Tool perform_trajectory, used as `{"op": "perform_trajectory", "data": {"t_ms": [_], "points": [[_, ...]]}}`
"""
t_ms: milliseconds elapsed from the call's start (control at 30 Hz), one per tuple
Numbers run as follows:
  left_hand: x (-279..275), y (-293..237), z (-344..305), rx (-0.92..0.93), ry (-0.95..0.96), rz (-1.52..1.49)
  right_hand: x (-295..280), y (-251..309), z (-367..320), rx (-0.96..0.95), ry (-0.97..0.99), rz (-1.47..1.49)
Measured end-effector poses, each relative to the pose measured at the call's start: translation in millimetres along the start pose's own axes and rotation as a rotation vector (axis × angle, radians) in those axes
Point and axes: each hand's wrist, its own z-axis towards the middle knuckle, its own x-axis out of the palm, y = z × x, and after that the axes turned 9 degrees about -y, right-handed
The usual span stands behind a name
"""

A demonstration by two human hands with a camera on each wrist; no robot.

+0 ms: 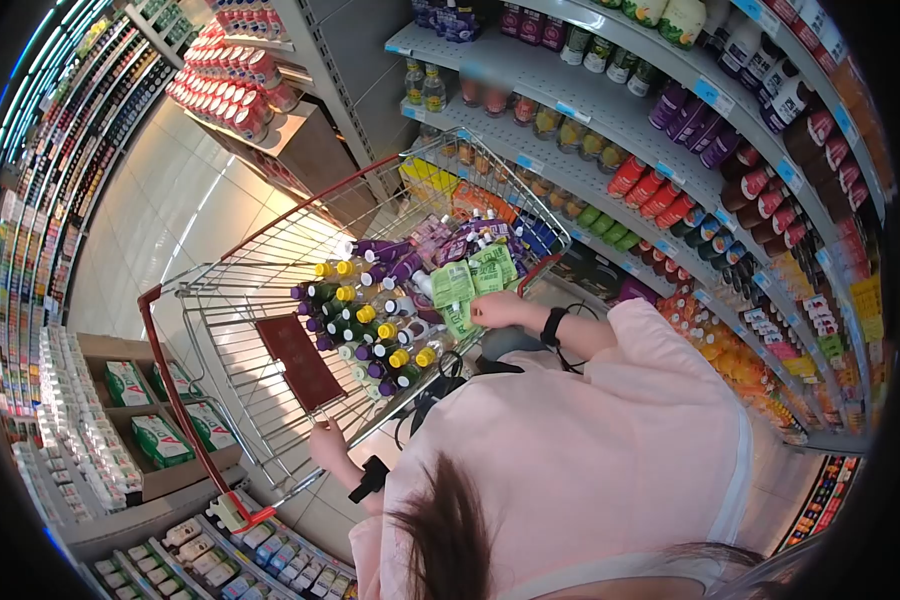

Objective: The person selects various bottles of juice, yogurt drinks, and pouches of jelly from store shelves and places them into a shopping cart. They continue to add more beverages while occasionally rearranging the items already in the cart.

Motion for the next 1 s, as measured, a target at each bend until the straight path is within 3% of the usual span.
{"op": "perform_trajectory", "data": {"t_ms": [67, 200, 300, 367, 500, 600, 633, 700, 800, 900, 933, 1000], "points": [[-3, -2, 0, -0.043, 0.024, -0.022, 5, -23, 27, -0.156, 0.304, 0.114], [-10, -9, -1, -0.101, 0.017, -0.038, -11, -27, 92, -0.147, 0.456, -0.126], [-15, -15, -3, -0.142, -0.005, -0.031, -19, -38, 149, -0.108, 0.306, -0.065], [-9, -11, -2, -0.172, -0.050, -0.037, -19, -48, 178, 0.066, 0.231, -0.305], [-7, -10, -4, -0.222, -0.200, -0.083, 50, -116, 233, 0.253, -0.256, -0.391], [11, 13, -2, -0.307, -0.183, -0.162, 72, -118, 253, 0.413, -0.248, -0.471], [13, 14, -2, -0.322, -0.187, -0.127, 81, -128, 263, 0.430, -0.171, -0.359], [2, -7, -2, -0.341, -0.220, -0.103, 118, -152, 283, 0.449, -0.379, -0.304], [9, 0, -1, -0.340, -0.205, -0.028, 94, -148, 294, 0.490, -0.292, -0.301], [4, -3, -3, -0.315, -0.184, -0.031, 79, -157, 310, 0.592, -0.024, -0.152], [4, -2, -2, -0.327, -0.165, -0.036, 97, -176, 320, 0.512, -0.086, -0.170], [7, -1, -2, -0.278, -0.197, -0.057, 89, -178, 327, 0.537, 0.012, -0.150]]}}
